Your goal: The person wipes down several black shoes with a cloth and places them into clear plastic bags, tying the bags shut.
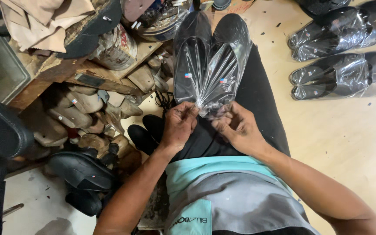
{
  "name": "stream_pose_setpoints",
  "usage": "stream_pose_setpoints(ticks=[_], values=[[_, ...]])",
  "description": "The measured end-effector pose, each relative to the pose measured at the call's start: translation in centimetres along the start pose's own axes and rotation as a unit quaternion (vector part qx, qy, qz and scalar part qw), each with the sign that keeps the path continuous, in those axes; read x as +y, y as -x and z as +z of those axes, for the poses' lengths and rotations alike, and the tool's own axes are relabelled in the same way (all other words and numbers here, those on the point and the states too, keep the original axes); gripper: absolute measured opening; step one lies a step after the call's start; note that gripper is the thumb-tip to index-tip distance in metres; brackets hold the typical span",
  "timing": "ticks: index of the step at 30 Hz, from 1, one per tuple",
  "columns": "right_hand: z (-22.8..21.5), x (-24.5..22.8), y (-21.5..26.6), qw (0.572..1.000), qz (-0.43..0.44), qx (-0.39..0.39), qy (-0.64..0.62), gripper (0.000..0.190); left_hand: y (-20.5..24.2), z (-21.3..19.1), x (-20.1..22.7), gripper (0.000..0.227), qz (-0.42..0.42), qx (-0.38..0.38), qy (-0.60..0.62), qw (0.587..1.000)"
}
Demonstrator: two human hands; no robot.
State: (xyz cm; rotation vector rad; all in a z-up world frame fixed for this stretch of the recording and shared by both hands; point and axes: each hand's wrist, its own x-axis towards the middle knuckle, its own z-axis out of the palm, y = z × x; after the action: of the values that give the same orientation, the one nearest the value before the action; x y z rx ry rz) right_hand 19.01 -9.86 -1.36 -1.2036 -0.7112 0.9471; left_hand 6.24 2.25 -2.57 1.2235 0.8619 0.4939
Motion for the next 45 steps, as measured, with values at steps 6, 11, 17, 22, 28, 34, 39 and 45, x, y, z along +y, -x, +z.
stream_pose_setpoints(ticks=[6, 11, 17, 22, 28, 34, 39, 45], values=[[1.1, -1.2, -0.4, 0.96, -0.044, 0.063, 0.268, 0.015, 0.0, 0.4, -0.4, 0.012, 0.003, -0.013, 0.016, 1.0], [1.2, 0.5, -0.9, 0.953, -0.095, 0.063, 0.282, 0.012, 0.2, 0.5, -0.6, 0.011, 0.019, -0.013, -0.01, 1.0], [0.7, -0.3, -0.1, 0.963, 0.022, 0.026, 0.266, 0.012, 0.7, 0.8, 0.6, 0.016, 0.061, -0.01, -0.118, 0.991], [0.0, -0.7, -0.7, 0.942, -0.02, -0.013, 0.336, 0.026, 0.3, 0.7, 0.3, 0.011, 0.074, -0.008, -0.17, 0.983], [-0.5, 2.4, -0.1, 0.781, -0.161, -0.051, 0.601, 0.015, -0.3, 1.0, 2.5, 0.021, 0.33, -0.002, -0.429, 0.841], [-0.4, 4.7, 0.8, 0.679, -0.207, -0.024, 0.704, 0.006, -3.7, 1.8, 3.2, 0.025, 0.484, 0.029, -0.488, 0.726], [-3.0, 1.2, 0.0, 0.877, -0.052, -0.035, 0.476, 0.008, -4.7, 2.1, 1.7, 0.019, 0.432, 0.024, -0.462, 0.774], [-3.1, -3.9, -1.9, 0.972, 0.109, 0.194, -0.076, 0.017, -4.2, 4.9, 0.3, 0.014, 0.443, 0.041, -0.479, 0.757]])
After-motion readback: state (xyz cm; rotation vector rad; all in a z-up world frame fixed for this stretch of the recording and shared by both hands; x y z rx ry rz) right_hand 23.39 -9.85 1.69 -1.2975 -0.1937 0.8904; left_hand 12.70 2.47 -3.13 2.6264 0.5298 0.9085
